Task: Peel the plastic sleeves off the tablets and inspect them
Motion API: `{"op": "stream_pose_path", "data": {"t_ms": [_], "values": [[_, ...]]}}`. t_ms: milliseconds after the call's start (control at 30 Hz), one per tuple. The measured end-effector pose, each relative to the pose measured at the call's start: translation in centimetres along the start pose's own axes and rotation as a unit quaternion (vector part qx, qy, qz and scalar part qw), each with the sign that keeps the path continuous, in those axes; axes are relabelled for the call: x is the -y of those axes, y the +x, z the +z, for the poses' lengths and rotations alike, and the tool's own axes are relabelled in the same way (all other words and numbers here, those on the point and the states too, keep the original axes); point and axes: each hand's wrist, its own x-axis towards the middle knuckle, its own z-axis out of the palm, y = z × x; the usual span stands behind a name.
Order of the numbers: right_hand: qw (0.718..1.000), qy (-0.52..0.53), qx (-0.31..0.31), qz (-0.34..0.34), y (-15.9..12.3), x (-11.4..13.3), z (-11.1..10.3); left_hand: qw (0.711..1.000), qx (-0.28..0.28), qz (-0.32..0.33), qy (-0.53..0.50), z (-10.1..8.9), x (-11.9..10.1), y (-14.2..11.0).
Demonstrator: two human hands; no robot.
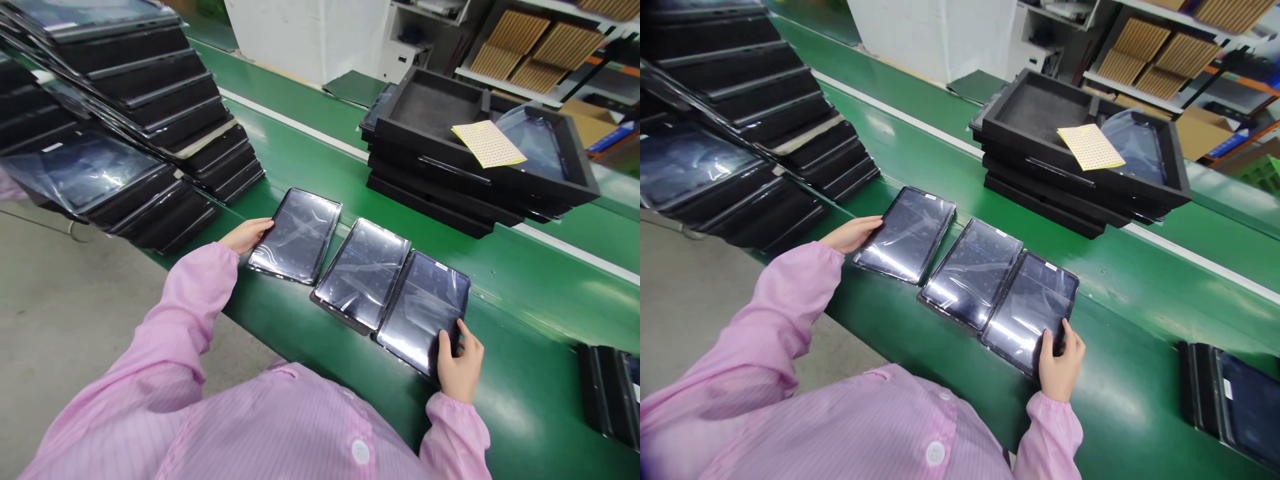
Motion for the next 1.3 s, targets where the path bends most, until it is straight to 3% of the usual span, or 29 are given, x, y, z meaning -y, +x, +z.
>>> {"op": "stream_pose_path", "data": {"t_ms": [233, 400, 633, 967, 1067, 1200, 1300], "values": [[1.0, -0.005, -0.007, -0.012, 0.0, -0.4, 0.2, 0.998, 0.052, -0.038, 0.015, 0.5, 0.2, -0.5], [1.0, -0.001, 0.002, -0.001, 0.1, 0.2, 0.0, 0.999, 0.039, -0.03, -0.012, 1.2, 0.0, 0.0], [1.0, 0.009, 0.01, 0.025, 0.1, 0.9, -0.1, 0.996, 0.045, -0.068, -0.02, 1.4, -0.5, 1.0], [1.0, 0.009, 0.004, 0.024, 0.1, 0.3, 0.1, 0.997, 0.054, -0.059, 0.007, 1.6, -1.5, 0.3], [1.0, -0.02, 0.0, -0.009, 0.3, 0.5, -0.1, 0.998, 0.044, -0.044, 0.015, 1.6, -1.7, -0.3], [0.991, -0.027, -0.004, -0.133, 0.0, 4.1, 1.0, 0.998, 0.007, 0.041, 0.055, 1.6, -2.7, -2.2], [0.965, 0.109, 0.139, -0.194, -0.3, 9.6, 4.3, 0.981, -0.011, 0.177, 0.074, 2.0, -3.5, -4.6]]}}
